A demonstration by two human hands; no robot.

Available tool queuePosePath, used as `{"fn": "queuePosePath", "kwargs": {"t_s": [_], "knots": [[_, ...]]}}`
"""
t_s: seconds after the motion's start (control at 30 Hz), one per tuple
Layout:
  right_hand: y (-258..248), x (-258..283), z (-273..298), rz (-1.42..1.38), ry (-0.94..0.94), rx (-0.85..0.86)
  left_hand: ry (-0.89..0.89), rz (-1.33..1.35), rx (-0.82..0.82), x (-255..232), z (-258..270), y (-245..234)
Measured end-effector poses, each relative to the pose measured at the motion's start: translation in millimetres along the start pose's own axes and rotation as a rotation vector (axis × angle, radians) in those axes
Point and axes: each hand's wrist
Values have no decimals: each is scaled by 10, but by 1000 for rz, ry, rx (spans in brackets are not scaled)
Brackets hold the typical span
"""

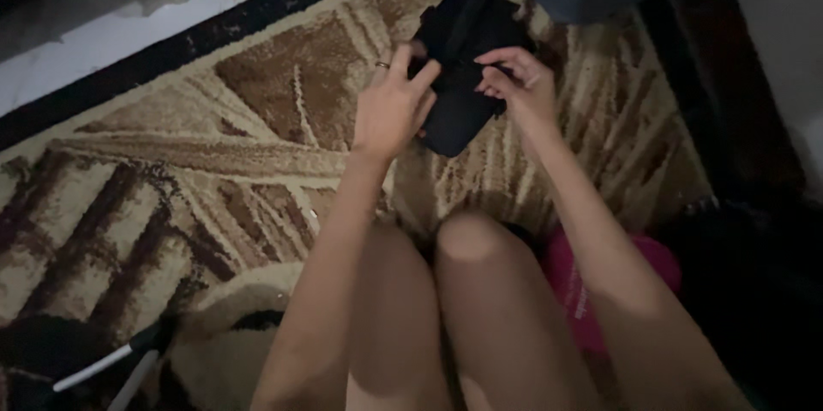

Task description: The person sits on the floor and organizes several bags and a mosquito racket. They place the racket on the bed, then pack toiletries and other items into a grey bag, followed by a black bag, and finally a larger black backpack. The person zips each bag closed after packing.

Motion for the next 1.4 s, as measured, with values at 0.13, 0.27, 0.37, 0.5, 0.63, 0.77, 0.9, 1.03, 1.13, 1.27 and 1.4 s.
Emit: {"fn": "queuePosePath", "kwargs": {"t_s": [0.13, 0.27, 0.37, 0.5, 0.63, 0.77, 0.9, 1.03, 1.13, 1.27, 1.4], "knots": [[102, -122, 18, 223, -44, -67, -52, 63, 19, 47, -49, 35], [146, -107, 123, 512, -116, -92, -61, 14, -50, 83, -248, 160], [198, -78, 180, 653, -257, -116, -47, 20, -39, 156, -378, 248], [265, -44, 233, 789, -434, -162, 96, 29, -107, 248, -384, 315], [359, -83, 250, 931, -456, -186, 83, 102, -42, 376, -362, 314], [460, -150, 160, 853, -529, -281, 146, 43, 33, 528, -451, 282], [546, -204, 91, 881, -514, -323, 98, -57, 75, 603, -582, 277], [508, -253, 85, 713, -436, -293, 35, -153, 69, 651, -729, 222], [436, -318, 89, 585, -428, -256, 15, -3, 18, 659, -721, 135], [395, -375, 10, 498, -314, -238, 142, 208, -4, 585, -592, 143], [332, -272, 30, 497, -277, -130, 431, 62, 110, 447, -446, 373]]}}
Point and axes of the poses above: each hand's wrist, its own z-axis away from the middle knuckle, its own y-axis out of the palm, x = y × z, and after that the axes turned 3 degrees about -x, right-handed
